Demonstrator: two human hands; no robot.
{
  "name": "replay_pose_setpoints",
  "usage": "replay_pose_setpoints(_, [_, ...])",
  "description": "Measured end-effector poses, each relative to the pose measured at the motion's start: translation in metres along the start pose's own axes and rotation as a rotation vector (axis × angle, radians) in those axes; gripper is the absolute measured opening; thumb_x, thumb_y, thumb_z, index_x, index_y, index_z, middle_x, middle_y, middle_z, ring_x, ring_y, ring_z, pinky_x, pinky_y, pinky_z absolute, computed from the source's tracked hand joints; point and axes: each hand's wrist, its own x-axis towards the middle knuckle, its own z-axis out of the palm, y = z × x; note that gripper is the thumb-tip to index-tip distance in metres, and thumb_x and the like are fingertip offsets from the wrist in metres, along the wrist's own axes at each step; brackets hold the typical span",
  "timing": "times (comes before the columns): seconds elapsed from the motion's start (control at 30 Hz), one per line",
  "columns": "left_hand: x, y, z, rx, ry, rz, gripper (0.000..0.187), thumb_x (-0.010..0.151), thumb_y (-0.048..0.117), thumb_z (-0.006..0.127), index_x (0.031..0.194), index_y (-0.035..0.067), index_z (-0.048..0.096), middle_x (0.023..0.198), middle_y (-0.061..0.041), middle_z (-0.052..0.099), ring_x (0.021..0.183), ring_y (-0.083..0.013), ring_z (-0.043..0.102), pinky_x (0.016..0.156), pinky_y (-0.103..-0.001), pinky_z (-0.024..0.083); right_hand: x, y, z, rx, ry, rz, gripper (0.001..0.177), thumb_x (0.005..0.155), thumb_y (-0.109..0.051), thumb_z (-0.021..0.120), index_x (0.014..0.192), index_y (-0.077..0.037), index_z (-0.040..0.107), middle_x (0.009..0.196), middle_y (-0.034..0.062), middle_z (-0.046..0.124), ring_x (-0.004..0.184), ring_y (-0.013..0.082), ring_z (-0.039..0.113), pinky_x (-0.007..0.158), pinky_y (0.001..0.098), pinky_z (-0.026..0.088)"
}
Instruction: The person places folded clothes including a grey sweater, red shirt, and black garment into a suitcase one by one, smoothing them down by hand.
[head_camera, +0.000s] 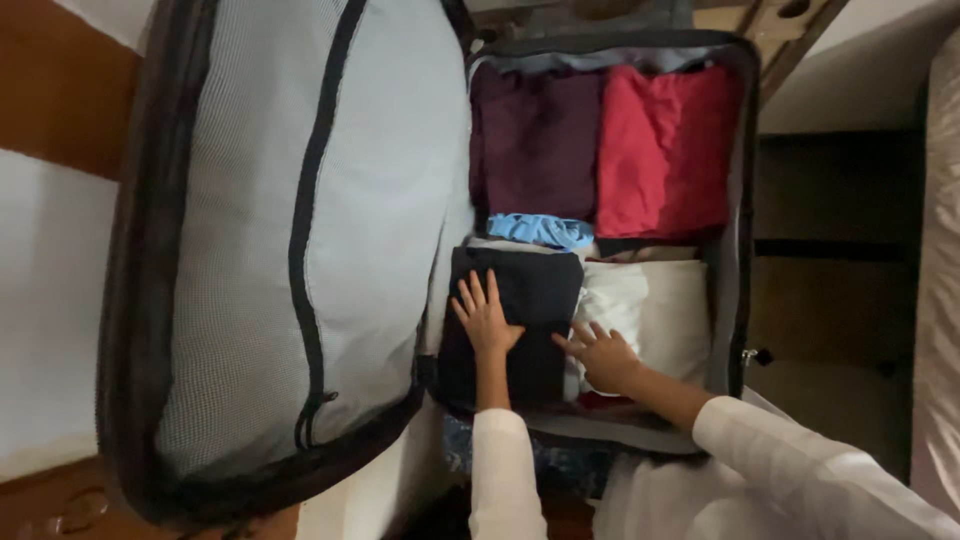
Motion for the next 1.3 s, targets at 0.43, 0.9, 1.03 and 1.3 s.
replay_pose_setpoints(0.43, [0.001,0.135,0.063,-0.827,0.085,0.164,0.077,0.096,0.049,0.067,0.153,0.003,0.043,0.163,-0.031,0.031,0.153,-0.0425,0.03,0.123,-0.044,0.03,-0.071,0.067,-0.065,0.704,0.374,-0.015,0.09,0.081,-0.018,0.075,0.156,-0.01,0.025,0.164,0.0139,0.028,0.118,0.0419,0.059,0.096,0.0473,0.05])
replay_pose_setpoints(0.9, [-0.074,0.397,-0.072,-1.139,-0.457,0.635,0.083,0.094,0.024,0.073,0.161,0.004,0.028,0.147,-0.018,0.056,0.132,-0.0226,0.056,0.108,-0.035,0.047,-0.231,0.176,-0.107,0.421,0.881,0.487,0.091,0.074,-0.012,0.073,0.155,-0.003,0.032,0.158,0.0184,0.037,0.144,0.037,0.038,0.112,0.0451,0.037])
replay_pose_setpoints(1.03, [-0.099,0.469,-0.052,-1.161,-0.683,0.708,0.085,0.092,0.023,0.074,0.16,0.001,0.029,0.146,-0.018,0.057,0.132,-0.0216,0.057,0.109,-0.034,0.047,-0.293,0.205,-0.09,0.413,1.039,0.593,0.094,0.069,-0.015,0.076,0.151,-0.001,0.033,0.156,0.0193,0.04,0.142,0.0399,0.037,0.114,0.0471,0.035])
replay_pose_setpoints(1.3, [-0.211,0.595,-0.006,-1.095,-0.972,0.916,0.079,0.094,0.024,0.075,0.157,-0.002,0.036,0.142,-0.019,0.061,0.128,-0.0206,0.061,0.106,-0.032,0.05,-0.444,0.25,-0.032,0.548,1.195,0.835,0.099,0.062,-0.004,0.074,0.152,0.0,0.034,0.15,0.0234,0.044,0.139,0.0418,0.041,0.115,0.0473,0.036])
